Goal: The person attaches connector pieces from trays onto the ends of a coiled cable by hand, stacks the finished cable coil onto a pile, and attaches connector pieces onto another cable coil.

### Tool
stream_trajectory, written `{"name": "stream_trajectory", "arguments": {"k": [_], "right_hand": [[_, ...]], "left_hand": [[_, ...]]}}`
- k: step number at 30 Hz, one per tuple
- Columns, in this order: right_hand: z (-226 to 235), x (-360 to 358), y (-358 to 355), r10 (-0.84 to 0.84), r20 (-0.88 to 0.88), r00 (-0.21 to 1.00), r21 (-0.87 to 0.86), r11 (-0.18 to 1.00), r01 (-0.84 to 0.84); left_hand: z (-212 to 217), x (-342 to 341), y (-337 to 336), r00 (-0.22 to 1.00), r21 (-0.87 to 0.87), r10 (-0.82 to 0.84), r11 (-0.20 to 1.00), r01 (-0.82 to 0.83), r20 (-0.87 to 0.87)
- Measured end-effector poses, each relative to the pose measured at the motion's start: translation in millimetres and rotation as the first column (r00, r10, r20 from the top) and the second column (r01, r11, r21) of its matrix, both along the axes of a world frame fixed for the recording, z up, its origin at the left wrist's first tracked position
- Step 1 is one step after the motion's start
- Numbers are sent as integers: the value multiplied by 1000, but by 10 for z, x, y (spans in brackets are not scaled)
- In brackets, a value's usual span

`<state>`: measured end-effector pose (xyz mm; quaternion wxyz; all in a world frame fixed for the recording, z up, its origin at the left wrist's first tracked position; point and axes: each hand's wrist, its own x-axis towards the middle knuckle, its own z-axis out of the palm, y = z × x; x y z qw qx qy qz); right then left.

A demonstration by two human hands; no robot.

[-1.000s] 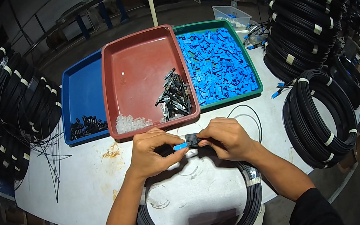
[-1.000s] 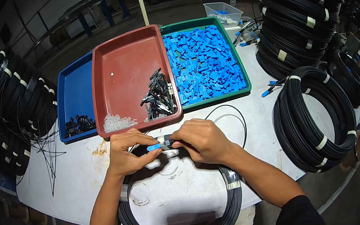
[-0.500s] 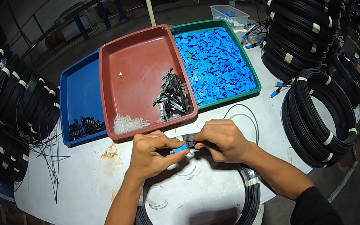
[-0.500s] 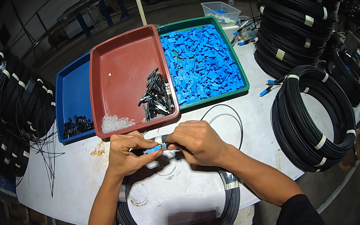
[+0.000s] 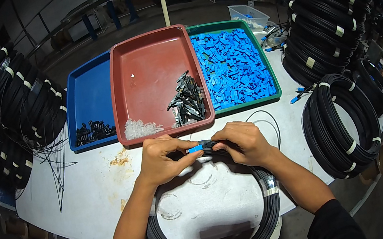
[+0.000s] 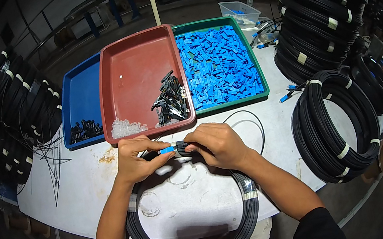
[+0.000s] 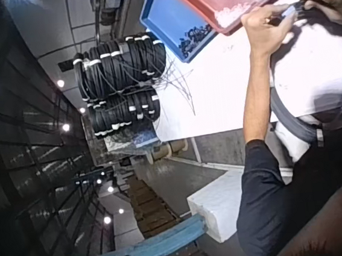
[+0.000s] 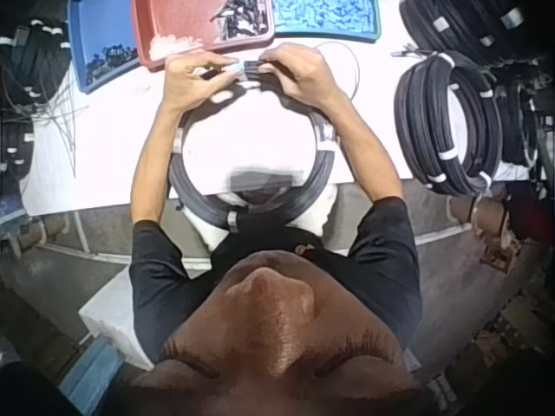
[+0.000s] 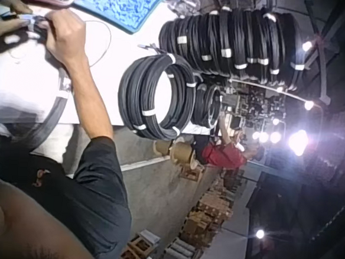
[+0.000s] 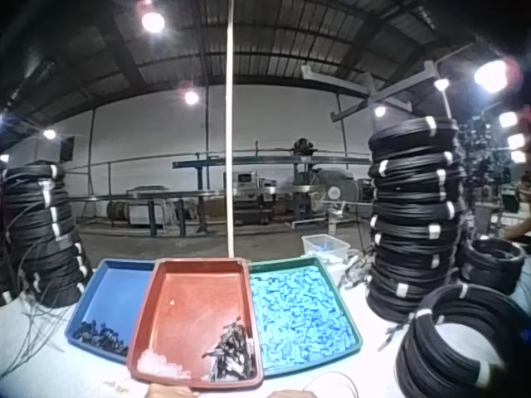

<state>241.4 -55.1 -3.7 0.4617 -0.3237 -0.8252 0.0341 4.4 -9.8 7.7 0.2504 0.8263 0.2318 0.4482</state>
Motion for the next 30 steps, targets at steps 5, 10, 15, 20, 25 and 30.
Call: {"name": "stream_trajectory", "arguments": {"k": [5,10,15,20,25,30], "right_hand": [[-8,-26,-3,21,7,1000,17,1000,-22],[-8,27,29,-34,0,999,7,999,34],[-16,12,30,-14,-8,1000,14,1000,15],[-21,15,24,-17,-31,999,13,1000,17],[37,25,-11,-36,-14,999,-49,998,35],[23,12,-8,-21,-14,1000,-50,999,20]], "left_hand": [[-25,-16,33,998,34,-54,998,56,-32],[29,-9,-8,999,4,27,1000,-27,-28],[-12,-8,21,1000,42,3,999,-2,-27],[-26,-11,21,1000,42,18,999,-18,-2],[-18,0,10,1000,31,23,999,-23,2],[-33,-9,28,1000,54,-7,998,7,-10]]}}
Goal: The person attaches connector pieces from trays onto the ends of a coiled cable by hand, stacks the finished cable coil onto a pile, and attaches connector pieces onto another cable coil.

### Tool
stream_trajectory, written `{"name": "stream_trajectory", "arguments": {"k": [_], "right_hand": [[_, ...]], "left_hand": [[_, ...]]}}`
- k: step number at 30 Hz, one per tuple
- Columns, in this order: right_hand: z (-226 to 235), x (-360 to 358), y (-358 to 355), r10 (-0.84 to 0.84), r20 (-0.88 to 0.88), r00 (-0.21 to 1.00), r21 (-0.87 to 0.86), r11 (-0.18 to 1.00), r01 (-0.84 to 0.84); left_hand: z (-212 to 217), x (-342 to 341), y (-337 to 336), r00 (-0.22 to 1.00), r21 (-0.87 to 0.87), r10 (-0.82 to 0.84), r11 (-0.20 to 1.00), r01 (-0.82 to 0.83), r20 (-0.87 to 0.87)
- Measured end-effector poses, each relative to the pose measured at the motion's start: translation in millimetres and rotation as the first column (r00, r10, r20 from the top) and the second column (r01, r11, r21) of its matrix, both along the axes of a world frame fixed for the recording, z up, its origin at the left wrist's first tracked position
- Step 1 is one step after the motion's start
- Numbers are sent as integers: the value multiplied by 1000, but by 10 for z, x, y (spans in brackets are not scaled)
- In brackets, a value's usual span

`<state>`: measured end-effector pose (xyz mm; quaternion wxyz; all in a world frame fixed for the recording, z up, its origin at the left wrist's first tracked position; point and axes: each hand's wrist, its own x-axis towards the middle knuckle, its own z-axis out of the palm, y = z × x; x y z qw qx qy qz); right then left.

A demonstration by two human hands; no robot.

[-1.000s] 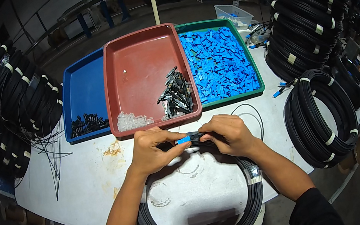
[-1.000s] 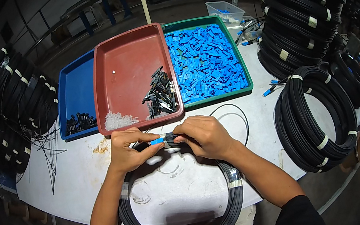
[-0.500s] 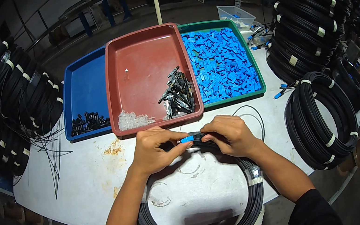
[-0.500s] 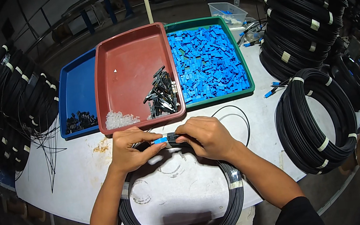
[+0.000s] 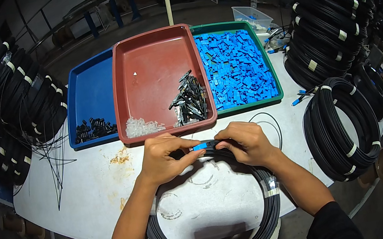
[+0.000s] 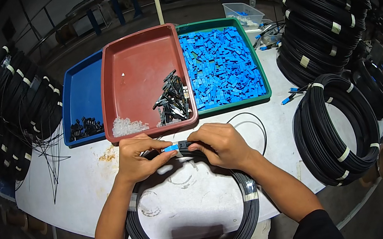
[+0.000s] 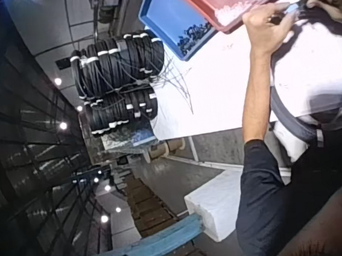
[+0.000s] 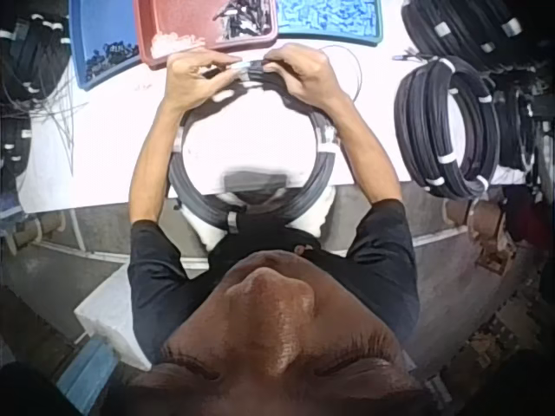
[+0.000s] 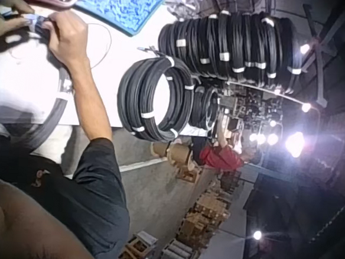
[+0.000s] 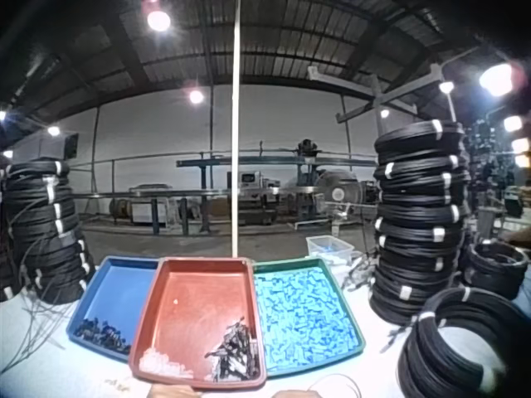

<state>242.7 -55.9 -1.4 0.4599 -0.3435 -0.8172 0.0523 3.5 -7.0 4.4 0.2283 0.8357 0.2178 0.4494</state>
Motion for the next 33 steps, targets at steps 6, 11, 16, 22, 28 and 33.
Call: {"name": "stream_trajectory", "arguments": {"k": [6,11,16,22,28,33], "right_hand": [[-9,-10,-5,7,-3,1000,-11,1000,-7],[-14,13,6,7,-11,1000,-23,1000,-7],[-35,-19,-1,12,-2,1000,-51,999,-12],[-22,2,1,16,4,1000,-71,997,-16],[6,36,13,15,22,1000,-24,1000,-14],[25,24,4,49,16,999,-76,996,-47]], "left_hand": [[-5,-5,2,1000,-4,-1,1000,1,2],[9,9,2,1000,9,7,1000,-7,-1],[6,24,0,1000,13,-13,1000,13,-8],[-19,-19,13,999,6,-18,1000,18,-27],[20,-17,2,1000,-11,-6,1000,6,-11],[48,-37,-5,1000,-4,8,1000,-8,-3]]}}
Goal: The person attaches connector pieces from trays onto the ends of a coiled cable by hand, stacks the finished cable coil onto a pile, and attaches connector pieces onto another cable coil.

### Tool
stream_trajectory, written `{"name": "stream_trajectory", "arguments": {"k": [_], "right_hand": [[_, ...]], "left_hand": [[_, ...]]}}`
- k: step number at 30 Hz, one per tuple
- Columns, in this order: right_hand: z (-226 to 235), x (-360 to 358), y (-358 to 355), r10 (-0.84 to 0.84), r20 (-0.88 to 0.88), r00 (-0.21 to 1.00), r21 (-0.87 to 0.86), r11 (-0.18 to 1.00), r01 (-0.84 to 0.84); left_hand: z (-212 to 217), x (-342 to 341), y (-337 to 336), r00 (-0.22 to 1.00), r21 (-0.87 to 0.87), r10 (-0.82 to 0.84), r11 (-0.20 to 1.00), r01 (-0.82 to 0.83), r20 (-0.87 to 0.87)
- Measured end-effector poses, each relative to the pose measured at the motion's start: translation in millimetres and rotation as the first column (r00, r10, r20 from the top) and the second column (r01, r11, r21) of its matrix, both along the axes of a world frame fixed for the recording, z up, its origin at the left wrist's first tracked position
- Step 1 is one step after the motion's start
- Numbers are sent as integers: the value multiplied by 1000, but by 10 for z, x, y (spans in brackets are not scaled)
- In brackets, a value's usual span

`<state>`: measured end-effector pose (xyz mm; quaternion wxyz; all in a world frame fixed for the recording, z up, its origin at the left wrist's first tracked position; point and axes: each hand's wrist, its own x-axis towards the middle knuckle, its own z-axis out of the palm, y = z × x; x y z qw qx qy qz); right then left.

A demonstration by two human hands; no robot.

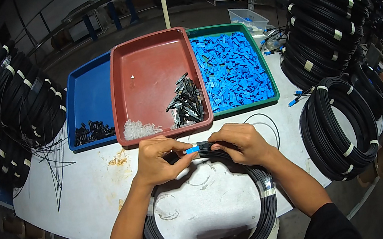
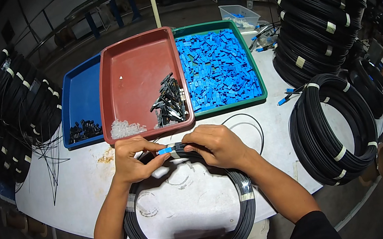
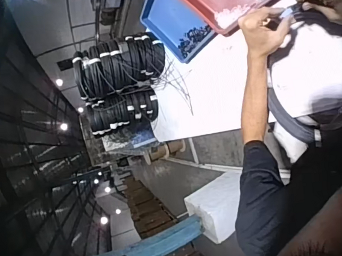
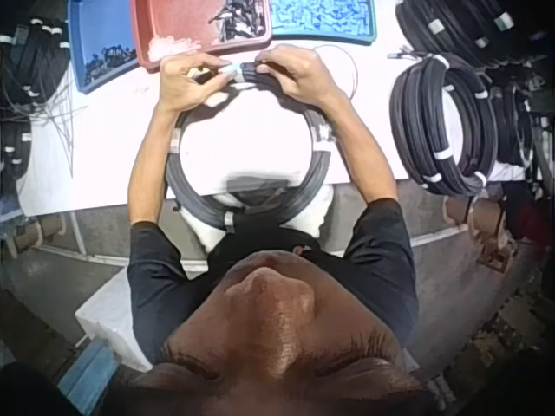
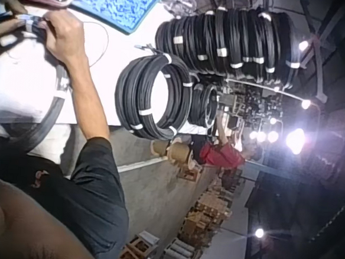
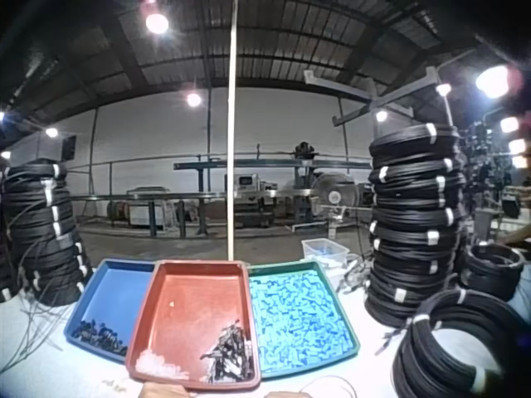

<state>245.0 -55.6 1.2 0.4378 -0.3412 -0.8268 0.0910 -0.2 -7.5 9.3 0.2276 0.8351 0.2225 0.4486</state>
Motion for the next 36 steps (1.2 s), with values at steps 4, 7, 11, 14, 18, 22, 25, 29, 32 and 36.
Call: {"name": "stream_trajectory", "arguments": {"k": [4,7,11,14,18,22,25,29,32,36], "right_hand": [[-65,82,65,2,10,1000,-13,1000,-2],[-78,117,102,-68,-18,998,25,997,69],[-108,149,127,-103,-38,994,64,992,106],[-109,175,117,-187,-22,982,-53,981,186],[-125,175,126,-225,-63,972,-112,970,217],[-109,179,154,-170,-54,984,-123,979,162],[-169,243,163,-137,-40,990,-136,982,131],[-141,205,153,-96,54,994,-106,989,102],[-132,203,138,-64,10,998,-137,988,65],[-159,226,151,-7,-7,1000,-229,973,5]], "left_hand": [[3,-80,18,998,-32,49,998,-48,34],[-11,-84,41,993,-3,86,996,-86,81],[-52,-116,63,965,12,168,985,-174,199],[-42,-143,64,934,10,229,970,-241,275],[64,-80,-10,915,50,303,944,-327,265],[226,95,-204,971,47,240,970,-240,2],[329,323,-509,936,-79,35,995,-67,-352],[271,543,-947,762,-301,-258,950,88,-593],[285,737,-1127,701,-408,-365,906,115,-612],[212,951,-1221,718,-457,-409,878,142,-563]]}}
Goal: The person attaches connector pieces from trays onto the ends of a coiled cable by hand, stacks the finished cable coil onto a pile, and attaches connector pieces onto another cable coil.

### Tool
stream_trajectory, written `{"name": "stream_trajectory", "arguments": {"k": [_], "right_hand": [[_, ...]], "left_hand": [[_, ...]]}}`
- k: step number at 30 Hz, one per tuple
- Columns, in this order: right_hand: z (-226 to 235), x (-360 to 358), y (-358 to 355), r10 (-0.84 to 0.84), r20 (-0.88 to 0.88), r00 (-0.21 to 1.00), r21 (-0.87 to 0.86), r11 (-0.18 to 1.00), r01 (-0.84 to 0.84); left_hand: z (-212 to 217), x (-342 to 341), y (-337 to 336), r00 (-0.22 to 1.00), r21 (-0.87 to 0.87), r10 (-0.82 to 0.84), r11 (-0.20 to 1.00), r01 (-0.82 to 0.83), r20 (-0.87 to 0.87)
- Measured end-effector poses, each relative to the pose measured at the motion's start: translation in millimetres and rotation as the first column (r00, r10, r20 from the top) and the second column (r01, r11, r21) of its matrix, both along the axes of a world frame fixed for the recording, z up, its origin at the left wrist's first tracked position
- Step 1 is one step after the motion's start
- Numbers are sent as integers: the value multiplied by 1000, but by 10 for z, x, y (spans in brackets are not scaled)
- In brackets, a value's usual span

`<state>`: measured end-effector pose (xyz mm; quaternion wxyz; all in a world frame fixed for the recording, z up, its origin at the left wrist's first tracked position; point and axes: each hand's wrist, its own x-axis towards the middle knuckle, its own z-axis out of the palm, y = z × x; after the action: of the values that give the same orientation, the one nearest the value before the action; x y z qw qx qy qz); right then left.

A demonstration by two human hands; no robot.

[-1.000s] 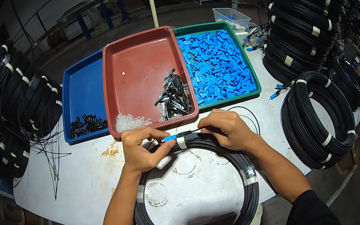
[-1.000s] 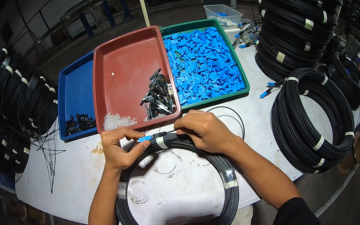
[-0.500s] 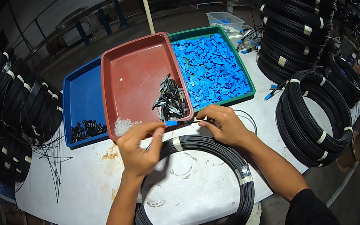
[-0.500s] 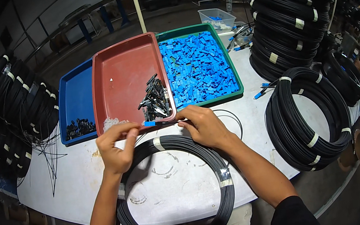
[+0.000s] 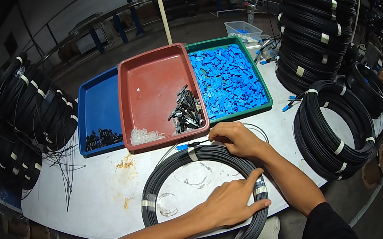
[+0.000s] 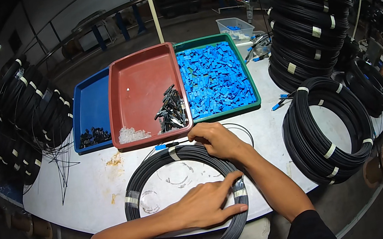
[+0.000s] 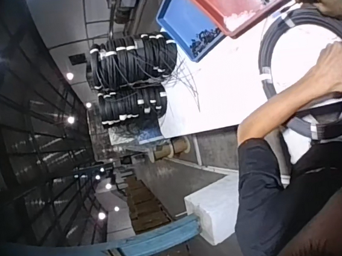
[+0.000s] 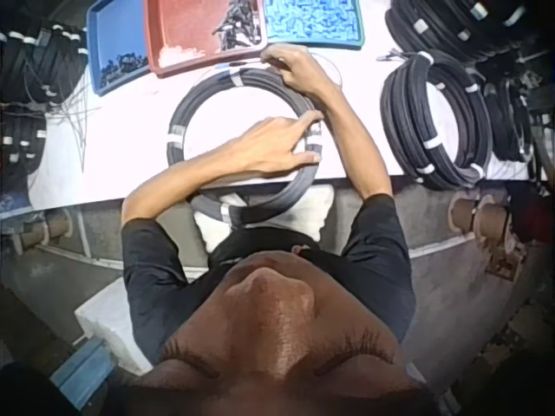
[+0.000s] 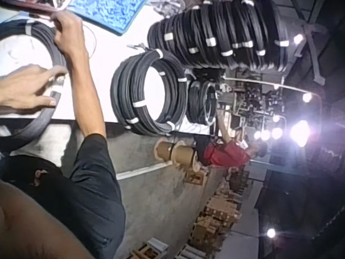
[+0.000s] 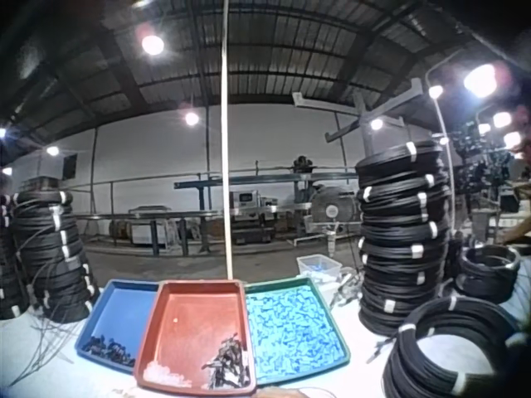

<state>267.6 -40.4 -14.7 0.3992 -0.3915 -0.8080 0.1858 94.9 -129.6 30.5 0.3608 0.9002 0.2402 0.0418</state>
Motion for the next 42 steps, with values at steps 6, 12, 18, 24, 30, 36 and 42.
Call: {"name": "stream_trajectory", "arguments": {"k": [6,12,18,24,30,36,42], "right_hand": [[5,5,19,39,54,998,44,998,-41],[10,18,28,88,97,991,43,995,-92],[63,23,19,135,187,973,-4,991,-137],[209,86,-41,69,82,994,28,997,-72],[293,357,-157,-129,-141,982,173,973,152],[34,427,-307,-273,-714,645,-37,934,355],[-55,-5,-537,-367,-436,822,-381,903,201]], "left_hand": [[-166,242,-133,999,41,15,999,-13,-52],[-225,314,-239,994,42,104,994,-102,-43],[-280,358,-223,988,-31,145,989,-144,46],[-250,326,-214,982,-73,142,988,-133,125],[381,149,-313,972,-154,190,974,-169,137],[840,-202,-345,901,-147,263,963,-224,346],[1410,-589,-405,632,-701,522,711,49,573]]}}
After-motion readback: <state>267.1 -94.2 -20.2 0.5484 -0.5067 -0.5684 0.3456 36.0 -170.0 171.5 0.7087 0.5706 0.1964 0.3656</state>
